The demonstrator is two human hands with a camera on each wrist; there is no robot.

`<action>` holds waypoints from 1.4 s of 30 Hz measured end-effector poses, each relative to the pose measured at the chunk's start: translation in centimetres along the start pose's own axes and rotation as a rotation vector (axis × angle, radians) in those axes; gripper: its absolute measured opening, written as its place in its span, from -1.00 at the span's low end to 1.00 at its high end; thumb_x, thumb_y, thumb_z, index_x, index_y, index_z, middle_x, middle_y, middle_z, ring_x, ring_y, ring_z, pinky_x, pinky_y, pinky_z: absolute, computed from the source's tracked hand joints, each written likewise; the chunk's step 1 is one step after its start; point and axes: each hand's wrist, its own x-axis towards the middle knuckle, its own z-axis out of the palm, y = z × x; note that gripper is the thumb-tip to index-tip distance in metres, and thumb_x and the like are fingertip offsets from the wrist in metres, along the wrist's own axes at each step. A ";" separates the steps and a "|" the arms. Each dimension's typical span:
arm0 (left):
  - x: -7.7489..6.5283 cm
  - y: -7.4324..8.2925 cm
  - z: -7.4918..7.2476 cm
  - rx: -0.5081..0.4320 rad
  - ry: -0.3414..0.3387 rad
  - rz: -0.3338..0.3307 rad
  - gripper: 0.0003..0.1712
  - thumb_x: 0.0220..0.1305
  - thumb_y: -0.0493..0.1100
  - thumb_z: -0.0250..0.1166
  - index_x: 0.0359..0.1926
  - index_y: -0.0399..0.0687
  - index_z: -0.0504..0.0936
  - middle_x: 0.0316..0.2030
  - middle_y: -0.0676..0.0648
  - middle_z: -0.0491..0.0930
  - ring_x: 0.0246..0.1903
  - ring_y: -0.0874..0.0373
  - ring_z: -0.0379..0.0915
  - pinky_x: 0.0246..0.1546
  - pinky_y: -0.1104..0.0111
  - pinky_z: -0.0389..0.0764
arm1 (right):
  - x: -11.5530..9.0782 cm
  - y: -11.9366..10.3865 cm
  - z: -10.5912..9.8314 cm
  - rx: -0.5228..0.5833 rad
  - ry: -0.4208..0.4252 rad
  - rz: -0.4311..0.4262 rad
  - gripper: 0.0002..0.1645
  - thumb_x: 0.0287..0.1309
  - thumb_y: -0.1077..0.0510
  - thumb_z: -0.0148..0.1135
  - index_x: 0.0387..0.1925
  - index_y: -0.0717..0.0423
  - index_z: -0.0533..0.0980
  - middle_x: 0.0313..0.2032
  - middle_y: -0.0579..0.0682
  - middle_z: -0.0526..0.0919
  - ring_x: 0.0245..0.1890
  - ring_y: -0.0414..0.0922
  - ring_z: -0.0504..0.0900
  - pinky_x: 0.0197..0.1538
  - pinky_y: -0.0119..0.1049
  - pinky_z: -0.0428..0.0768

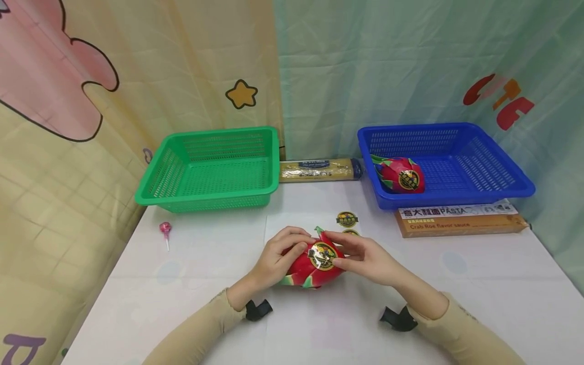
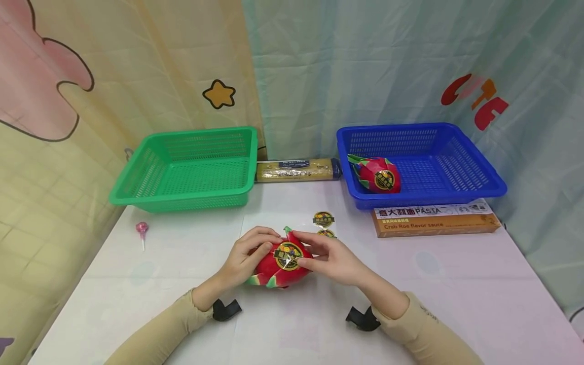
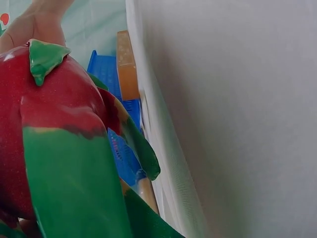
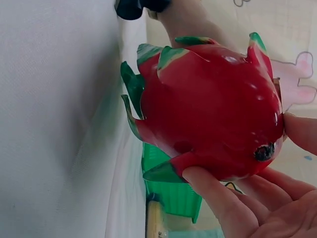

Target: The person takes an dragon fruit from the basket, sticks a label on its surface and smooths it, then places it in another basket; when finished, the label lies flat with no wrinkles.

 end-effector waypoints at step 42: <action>-0.2 0.5 0.8 0.239 -0.008 -0.035 -0.47 0.15 0.21 0.24 0.02 0.01 0.44 -0.02 0.07 0.44 -0.09 0.23 0.42 -0.26 0.41 0.59 | -0.3 0.5 4.0 -0.355 0.423 -0.265 -0.55 0.20 0.29 0.19 0.14 0.10 0.49 0.06 -0.02 0.58 -0.10 -0.17 0.62 -0.22 -0.35 0.61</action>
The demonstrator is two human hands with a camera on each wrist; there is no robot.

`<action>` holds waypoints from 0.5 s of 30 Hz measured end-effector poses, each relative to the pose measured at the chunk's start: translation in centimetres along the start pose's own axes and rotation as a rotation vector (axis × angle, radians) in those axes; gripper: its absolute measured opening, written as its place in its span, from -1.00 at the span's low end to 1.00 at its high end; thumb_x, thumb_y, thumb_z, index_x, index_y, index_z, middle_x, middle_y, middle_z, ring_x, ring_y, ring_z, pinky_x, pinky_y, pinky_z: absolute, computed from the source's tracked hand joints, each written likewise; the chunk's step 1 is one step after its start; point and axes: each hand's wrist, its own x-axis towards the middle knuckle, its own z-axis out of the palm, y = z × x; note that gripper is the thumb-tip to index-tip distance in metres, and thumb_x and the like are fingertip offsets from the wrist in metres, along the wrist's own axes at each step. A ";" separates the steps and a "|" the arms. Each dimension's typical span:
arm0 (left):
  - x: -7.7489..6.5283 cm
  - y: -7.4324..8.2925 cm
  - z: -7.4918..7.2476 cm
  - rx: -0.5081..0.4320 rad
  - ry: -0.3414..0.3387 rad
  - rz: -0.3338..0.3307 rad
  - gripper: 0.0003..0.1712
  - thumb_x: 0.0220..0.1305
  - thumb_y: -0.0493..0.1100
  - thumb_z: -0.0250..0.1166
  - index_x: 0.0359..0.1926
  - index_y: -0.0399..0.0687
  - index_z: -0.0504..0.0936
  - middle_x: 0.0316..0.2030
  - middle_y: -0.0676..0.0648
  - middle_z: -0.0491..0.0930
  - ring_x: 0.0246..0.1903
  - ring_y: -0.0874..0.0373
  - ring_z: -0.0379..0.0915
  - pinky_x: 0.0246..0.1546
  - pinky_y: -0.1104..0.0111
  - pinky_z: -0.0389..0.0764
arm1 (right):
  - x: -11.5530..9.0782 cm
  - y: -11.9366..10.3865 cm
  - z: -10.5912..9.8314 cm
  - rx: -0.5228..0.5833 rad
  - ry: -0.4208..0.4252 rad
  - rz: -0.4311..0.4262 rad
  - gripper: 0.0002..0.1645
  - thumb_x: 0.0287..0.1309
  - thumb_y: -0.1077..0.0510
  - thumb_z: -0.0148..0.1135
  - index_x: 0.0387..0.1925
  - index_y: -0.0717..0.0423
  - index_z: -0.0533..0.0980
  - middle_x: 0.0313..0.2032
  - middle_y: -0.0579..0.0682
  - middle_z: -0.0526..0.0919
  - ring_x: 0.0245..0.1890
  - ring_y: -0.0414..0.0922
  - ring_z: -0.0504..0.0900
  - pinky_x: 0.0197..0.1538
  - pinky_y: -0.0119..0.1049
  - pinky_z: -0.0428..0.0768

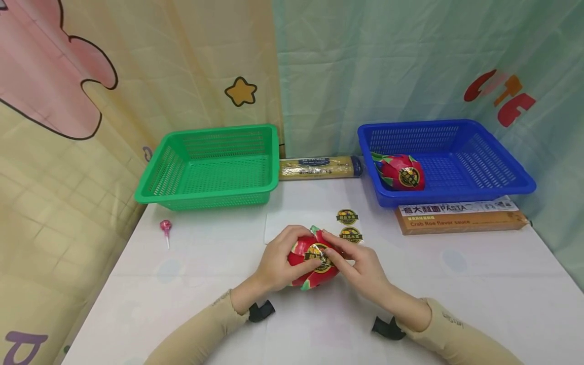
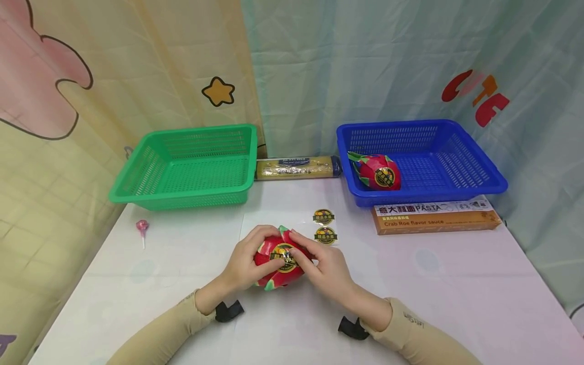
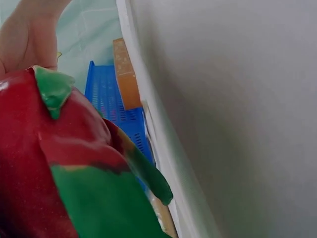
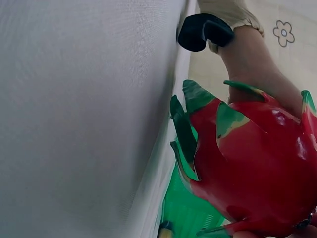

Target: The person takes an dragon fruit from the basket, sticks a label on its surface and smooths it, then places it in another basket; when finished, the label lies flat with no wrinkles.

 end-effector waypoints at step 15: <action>0.4 0.0 -0.6 -0.101 -0.037 -0.139 -0.54 0.13 0.03 0.35 0.01 0.04 0.46 -0.02 0.14 0.44 -0.10 0.24 0.43 -0.25 0.40 0.59 | 0.0 0.2 -0.5 -0.047 -0.116 0.005 -0.26 0.01 0.08 0.41 0.26 0.00 0.38 0.20 -0.07 0.46 0.02 -0.14 0.56 -0.09 -0.26 0.59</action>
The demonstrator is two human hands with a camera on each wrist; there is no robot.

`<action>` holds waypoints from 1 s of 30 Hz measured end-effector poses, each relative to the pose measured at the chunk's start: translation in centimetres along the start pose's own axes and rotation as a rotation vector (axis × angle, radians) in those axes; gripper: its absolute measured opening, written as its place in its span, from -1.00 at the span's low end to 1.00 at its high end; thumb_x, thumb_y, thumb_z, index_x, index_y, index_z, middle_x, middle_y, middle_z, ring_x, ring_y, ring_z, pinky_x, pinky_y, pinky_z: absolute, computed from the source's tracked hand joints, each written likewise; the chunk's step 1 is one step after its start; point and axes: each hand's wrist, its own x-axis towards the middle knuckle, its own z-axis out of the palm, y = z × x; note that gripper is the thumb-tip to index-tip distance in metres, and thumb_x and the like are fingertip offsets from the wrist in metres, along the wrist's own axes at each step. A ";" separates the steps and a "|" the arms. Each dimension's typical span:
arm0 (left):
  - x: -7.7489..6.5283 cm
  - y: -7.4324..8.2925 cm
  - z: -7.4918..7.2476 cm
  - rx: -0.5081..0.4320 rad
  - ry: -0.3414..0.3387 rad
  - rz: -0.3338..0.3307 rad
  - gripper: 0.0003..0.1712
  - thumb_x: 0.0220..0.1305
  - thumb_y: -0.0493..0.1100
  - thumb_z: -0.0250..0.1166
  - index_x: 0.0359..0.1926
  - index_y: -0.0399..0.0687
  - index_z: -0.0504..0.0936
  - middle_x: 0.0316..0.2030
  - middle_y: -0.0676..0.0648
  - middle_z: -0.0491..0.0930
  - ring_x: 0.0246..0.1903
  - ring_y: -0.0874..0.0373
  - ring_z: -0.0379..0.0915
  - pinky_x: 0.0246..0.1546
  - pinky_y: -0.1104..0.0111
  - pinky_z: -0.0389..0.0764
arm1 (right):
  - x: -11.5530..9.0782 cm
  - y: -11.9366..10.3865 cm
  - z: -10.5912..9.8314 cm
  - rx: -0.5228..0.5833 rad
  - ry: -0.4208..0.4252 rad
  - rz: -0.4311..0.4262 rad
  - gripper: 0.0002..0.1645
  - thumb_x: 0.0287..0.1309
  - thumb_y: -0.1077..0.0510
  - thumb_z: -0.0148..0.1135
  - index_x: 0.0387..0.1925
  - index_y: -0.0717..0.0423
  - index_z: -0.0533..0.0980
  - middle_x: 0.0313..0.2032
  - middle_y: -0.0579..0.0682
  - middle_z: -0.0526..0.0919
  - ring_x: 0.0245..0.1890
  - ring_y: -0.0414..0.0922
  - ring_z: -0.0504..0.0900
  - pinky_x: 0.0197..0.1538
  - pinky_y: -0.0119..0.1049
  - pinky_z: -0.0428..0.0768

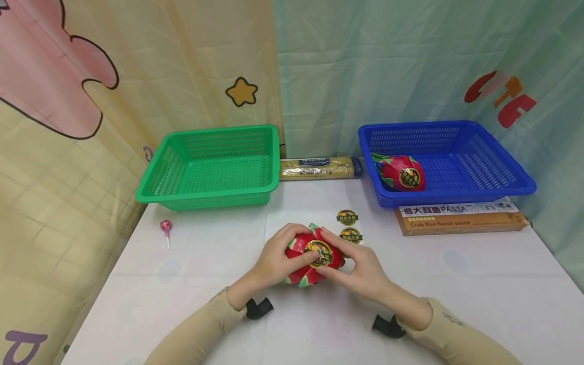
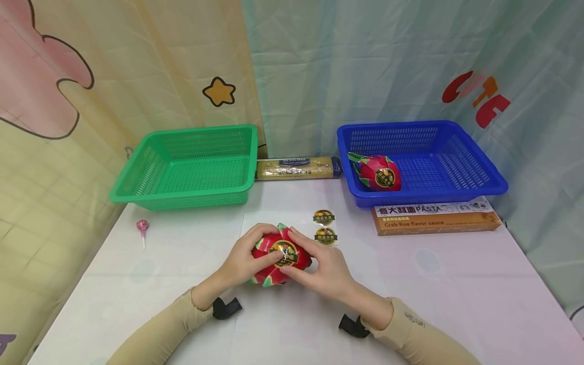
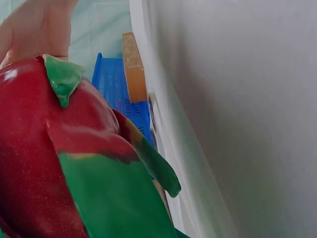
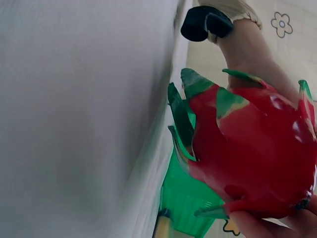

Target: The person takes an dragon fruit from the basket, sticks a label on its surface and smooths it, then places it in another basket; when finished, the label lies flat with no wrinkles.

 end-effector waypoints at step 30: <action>0.0 0.0 1.2 0.118 0.141 0.053 -0.64 0.11 0.08 0.30 -0.18 -0.01 0.48 -0.17 0.08 0.50 -0.18 0.23 0.42 -0.34 0.39 0.58 | -0.1 -1.3 0.5 0.154 0.024 0.226 -0.25 -0.08 0.01 0.47 0.21 -0.01 0.44 0.15 -0.11 0.51 0.07 -0.11 0.51 -0.02 -0.27 0.55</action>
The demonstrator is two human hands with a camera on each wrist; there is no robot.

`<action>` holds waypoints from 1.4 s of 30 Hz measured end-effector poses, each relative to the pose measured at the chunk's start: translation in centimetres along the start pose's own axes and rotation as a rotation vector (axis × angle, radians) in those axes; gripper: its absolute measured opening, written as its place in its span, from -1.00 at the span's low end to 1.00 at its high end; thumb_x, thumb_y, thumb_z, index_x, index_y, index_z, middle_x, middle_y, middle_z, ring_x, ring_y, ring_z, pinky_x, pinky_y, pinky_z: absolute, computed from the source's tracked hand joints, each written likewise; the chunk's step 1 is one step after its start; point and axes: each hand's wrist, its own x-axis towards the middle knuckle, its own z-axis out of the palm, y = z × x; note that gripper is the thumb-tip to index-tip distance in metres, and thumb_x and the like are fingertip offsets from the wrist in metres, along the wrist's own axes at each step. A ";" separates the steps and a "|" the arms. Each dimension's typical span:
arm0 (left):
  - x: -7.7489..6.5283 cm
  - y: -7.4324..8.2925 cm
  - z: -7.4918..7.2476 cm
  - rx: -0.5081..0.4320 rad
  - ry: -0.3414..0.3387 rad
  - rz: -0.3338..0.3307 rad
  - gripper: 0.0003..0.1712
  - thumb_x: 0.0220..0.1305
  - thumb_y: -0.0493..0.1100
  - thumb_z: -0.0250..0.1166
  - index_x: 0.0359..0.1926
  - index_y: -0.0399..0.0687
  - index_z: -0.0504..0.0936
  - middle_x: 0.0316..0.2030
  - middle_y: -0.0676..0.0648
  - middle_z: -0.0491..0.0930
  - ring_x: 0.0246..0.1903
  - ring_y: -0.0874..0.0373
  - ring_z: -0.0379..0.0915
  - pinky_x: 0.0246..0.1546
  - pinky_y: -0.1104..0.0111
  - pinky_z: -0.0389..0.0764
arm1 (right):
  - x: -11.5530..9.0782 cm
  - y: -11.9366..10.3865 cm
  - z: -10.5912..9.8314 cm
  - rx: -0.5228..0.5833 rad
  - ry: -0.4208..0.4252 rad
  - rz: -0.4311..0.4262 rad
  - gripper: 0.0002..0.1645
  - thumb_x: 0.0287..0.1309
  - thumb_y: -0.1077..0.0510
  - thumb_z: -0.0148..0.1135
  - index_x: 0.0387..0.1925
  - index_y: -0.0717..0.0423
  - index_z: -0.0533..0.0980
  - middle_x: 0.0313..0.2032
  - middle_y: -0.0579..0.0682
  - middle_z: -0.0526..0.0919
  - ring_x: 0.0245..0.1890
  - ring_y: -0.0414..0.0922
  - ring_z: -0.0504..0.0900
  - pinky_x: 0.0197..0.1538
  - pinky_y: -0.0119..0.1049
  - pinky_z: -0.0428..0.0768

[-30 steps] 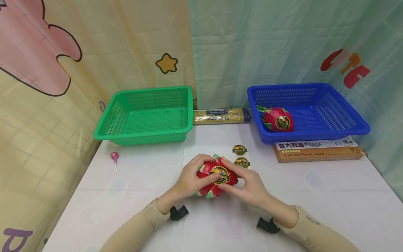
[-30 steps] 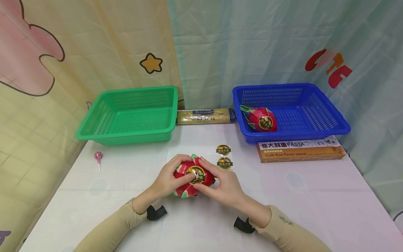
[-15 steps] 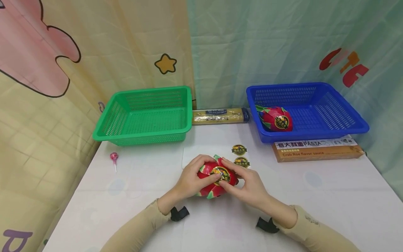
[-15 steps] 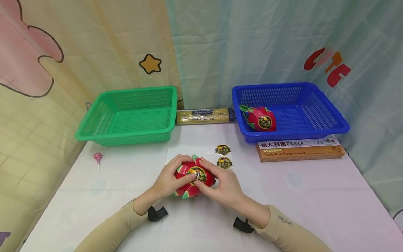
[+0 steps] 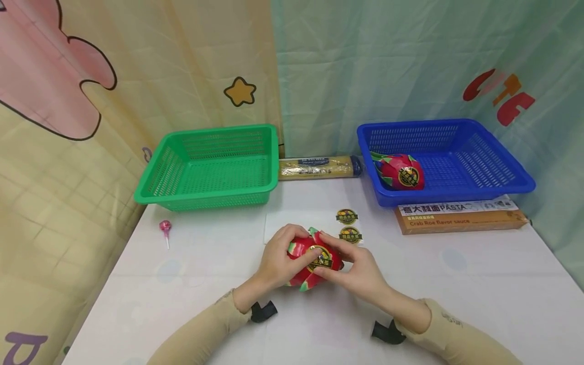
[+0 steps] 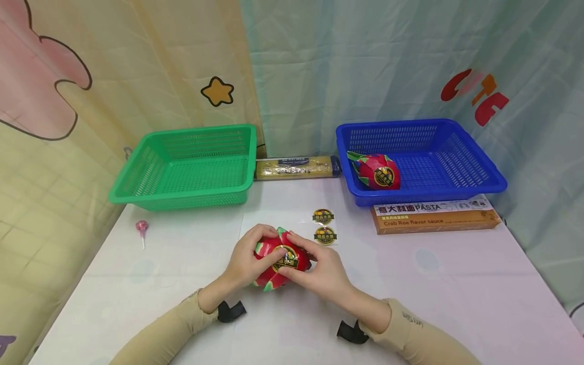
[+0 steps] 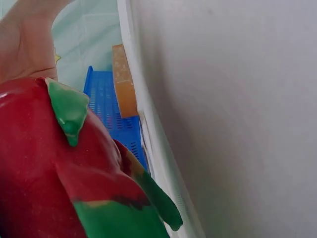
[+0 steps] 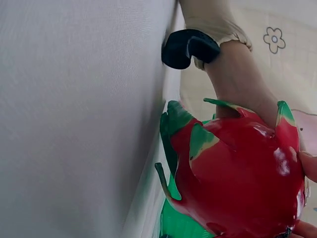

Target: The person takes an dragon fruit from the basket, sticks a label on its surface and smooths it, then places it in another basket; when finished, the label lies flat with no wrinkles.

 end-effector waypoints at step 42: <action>-0.5 0.6 1.4 0.125 0.174 0.064 -0.86 0.35 -0.16 0.10 -0.38 -0.06 0.47 -0.47 0.10 0.41 -0.40 0.27 0.28 -0.41 0.43 0.37 | 0.3 2.8 -1.3 -0.037 -0.476 -0.029 0.30 -0.26 -0.05 0.57 0.43 -0.28 -0.08 0.32 -0.10 0.21 0.22 -0.07 0.32 0.14 -0.02 0.41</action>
